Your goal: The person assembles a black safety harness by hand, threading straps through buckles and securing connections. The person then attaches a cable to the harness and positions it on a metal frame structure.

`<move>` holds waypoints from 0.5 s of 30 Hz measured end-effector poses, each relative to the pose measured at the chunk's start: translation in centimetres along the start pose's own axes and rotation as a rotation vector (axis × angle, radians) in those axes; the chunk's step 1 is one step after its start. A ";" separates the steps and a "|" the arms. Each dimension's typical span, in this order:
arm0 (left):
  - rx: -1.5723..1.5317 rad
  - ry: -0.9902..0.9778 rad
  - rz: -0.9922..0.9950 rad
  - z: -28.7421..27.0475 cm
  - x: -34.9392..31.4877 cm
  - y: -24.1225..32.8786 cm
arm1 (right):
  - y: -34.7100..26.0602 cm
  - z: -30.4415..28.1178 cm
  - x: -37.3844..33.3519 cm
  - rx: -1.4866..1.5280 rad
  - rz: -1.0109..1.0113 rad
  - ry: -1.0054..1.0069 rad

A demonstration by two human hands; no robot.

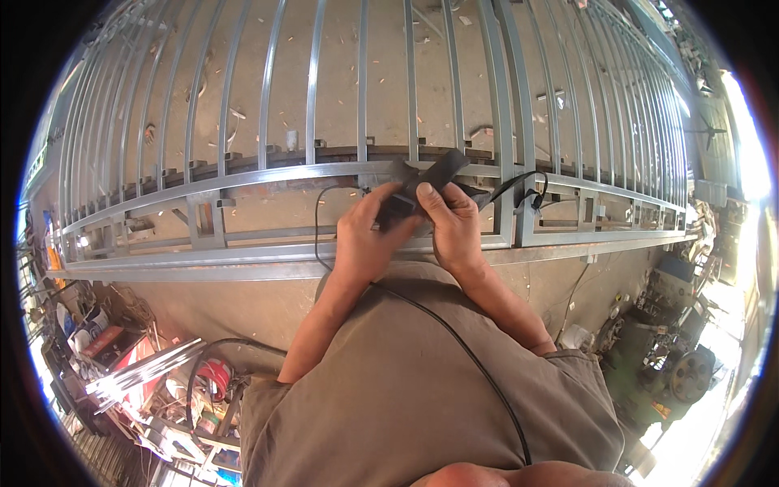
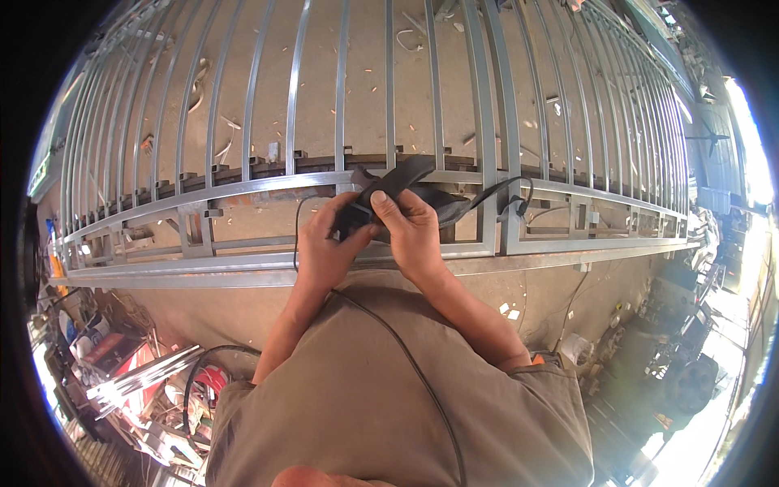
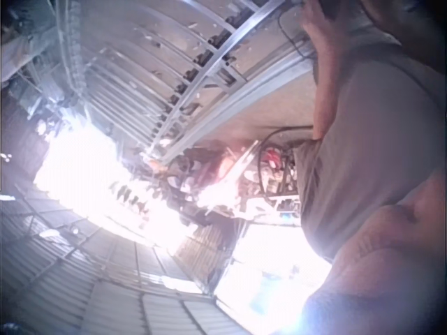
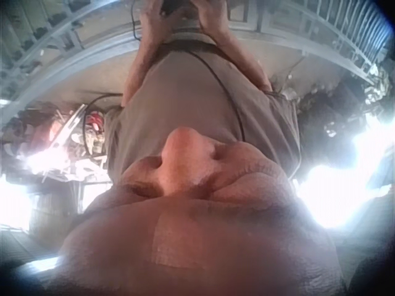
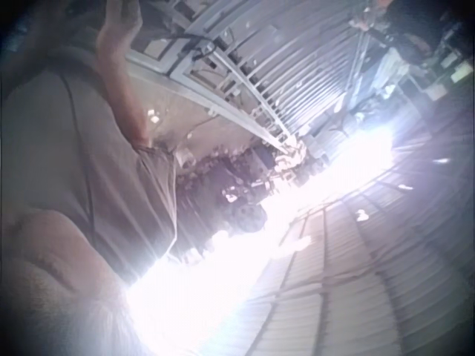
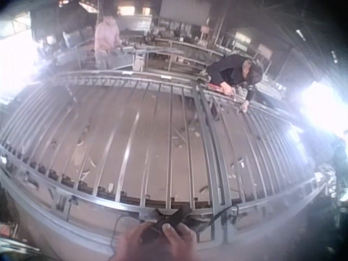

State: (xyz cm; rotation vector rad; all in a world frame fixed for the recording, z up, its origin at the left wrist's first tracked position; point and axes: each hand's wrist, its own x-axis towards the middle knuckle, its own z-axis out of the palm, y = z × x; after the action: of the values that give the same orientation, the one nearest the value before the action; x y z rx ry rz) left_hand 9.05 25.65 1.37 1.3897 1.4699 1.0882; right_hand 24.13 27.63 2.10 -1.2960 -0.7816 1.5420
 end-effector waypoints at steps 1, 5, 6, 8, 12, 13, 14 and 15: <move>-0.124 -0.058 -0.098 -0.2 -0.1 -0.1 | -0.1 0.1 0.1 0.054 -0.040 -0.037; -0.709 -0.135 -0.201 -0.7 -0.8 -0.3 | -1.0 0.4 -0.1 0.104 -0.036 -0.053; -0.712 -0.149 -0.208 -1.0 -0.8 -0.5 | -1.2 0.4 -0.2 0.092 -0.032 -0.065; -0.718 -0.182 -0.209 -1.8 -0.7 -0.9 | -1.6 0.4 -0.5 0.080 0.004 -0.092; -0.706 -0.136 -0.202 -2.0 -0.9 -1.3 | -2.1 0.5 -0.8 0.081 0.028 -0.115; -0.712 -0.148 -0.218 -2.3 -0.9 -1.5 | -2.2 0.5 -0.9 0.065 0.035 -0.138; -0.718 -0.159 -0.234 -2.5 -0.8 -1.6 | -2.3 0.5 -0.9 0.049 0.044 -0.160; -0.716 -0.158 -0.270 -2.7 -0.8 -1.7 | -2.3 0.4 -0.9 0.032 0.058 -0.176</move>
State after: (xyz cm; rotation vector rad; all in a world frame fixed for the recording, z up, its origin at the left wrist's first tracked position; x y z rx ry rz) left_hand 5.99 24.69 0.49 0.7291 0.9677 1.1409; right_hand 24.31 27.60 4.59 -1.1806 -0.8323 1.7259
